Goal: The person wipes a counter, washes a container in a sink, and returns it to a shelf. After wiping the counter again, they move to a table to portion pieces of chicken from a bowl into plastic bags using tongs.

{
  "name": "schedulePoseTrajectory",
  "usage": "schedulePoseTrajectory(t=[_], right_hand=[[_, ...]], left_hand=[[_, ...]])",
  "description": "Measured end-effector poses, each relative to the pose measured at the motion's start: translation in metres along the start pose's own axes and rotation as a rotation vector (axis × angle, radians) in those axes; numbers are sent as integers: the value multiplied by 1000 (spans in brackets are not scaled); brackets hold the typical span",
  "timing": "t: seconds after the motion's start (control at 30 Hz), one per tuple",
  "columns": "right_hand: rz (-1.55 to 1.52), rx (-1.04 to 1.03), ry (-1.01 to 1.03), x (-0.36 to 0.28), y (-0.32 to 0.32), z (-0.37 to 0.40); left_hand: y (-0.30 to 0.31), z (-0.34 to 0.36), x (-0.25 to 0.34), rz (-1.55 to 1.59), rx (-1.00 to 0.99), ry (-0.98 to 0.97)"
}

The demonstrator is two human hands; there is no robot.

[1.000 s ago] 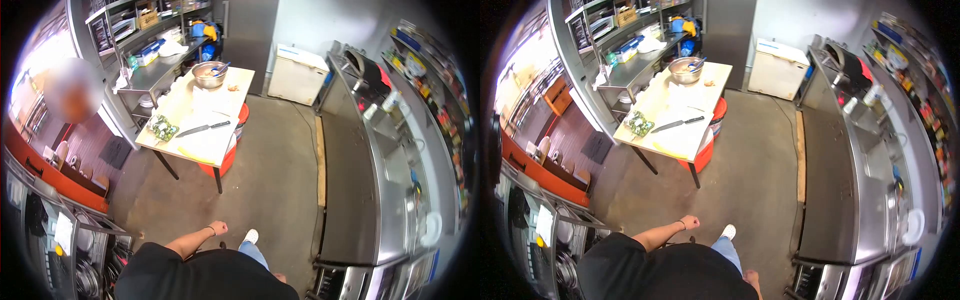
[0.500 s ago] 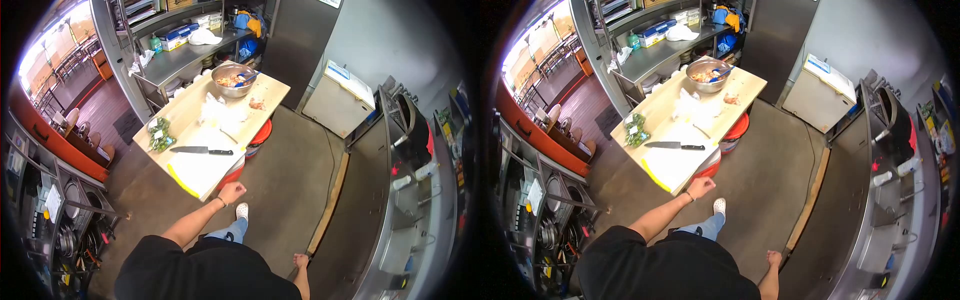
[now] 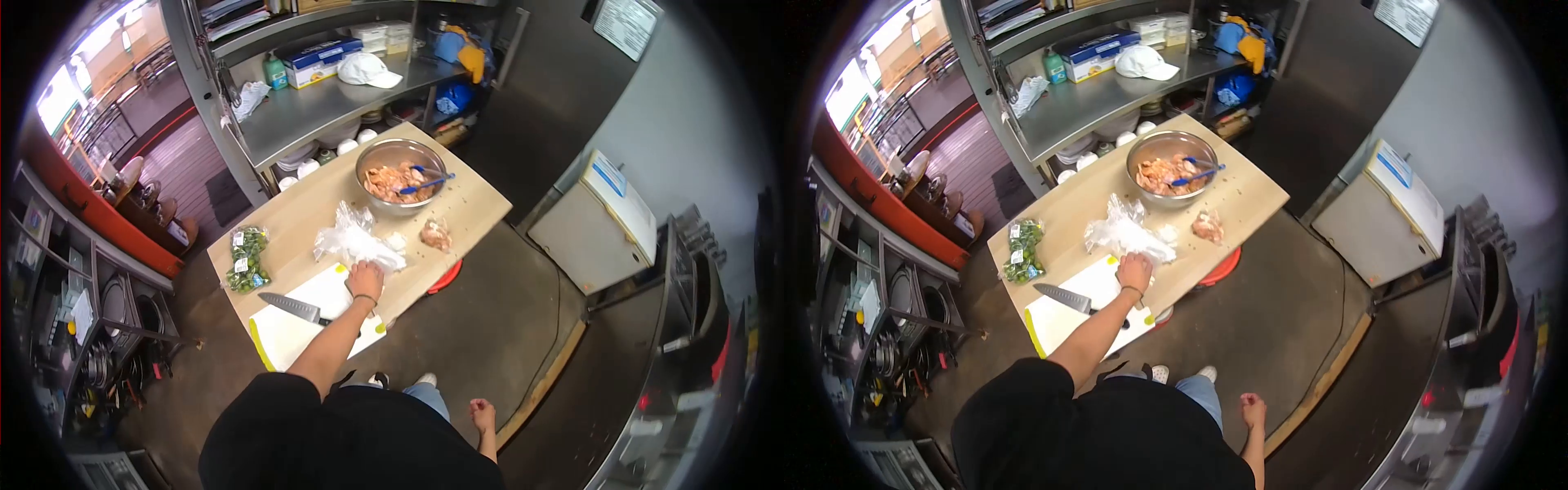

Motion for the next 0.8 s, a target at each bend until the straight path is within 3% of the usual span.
schedulePoseTrajectory(t=[0.1,0.17,0.3,0.37,0.4,0.47,0.5,0.53,0.6,0.63,0.7,0.8], right_hand=[[99,-49,180,-61,16,-74],[111,-118,268,-115,18,-121],[189,-374,532,-240,8,-198],[190,-500,672,-299,0,-218],[169,-577,713,-325,-4,-225],[219,-761,732,-364,-17,-237],[225,-703,895,-389,-20,-232],[227,-639,1057,-409,-25,-223],[137,-697,1187,-431,-47,-215],[137,-719,1195,-443,-56,-212],[125,-812,1444,-463,-68,-197],[241,-850,1383,-453,-99,-227]], left_hand=[[-2,2,5,81,41,-19],[29,17,37,185,287,16],[-2,2,33,60,407,108],[5,-6,32,11,138,281],[4,-5,31,10,140,321],[8,0,32,323,338,164],[20,4,44,270,435,49],[30,12,55,262,442,84],[42,19,76,570,207,167],[45,21,81,565,220,186],[48,26,90,536,135,118],[57,25,82,544,102,302]])
Point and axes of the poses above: each hand's wrist, its own z-axis away from the middle knuckle, its own y-axis out of the back of the hand, x = y × z, the point moved 3 cm from there along -z, towards the middle knuckle, and after that the axes turned 2 degrees about z, right-handed, at the moved point
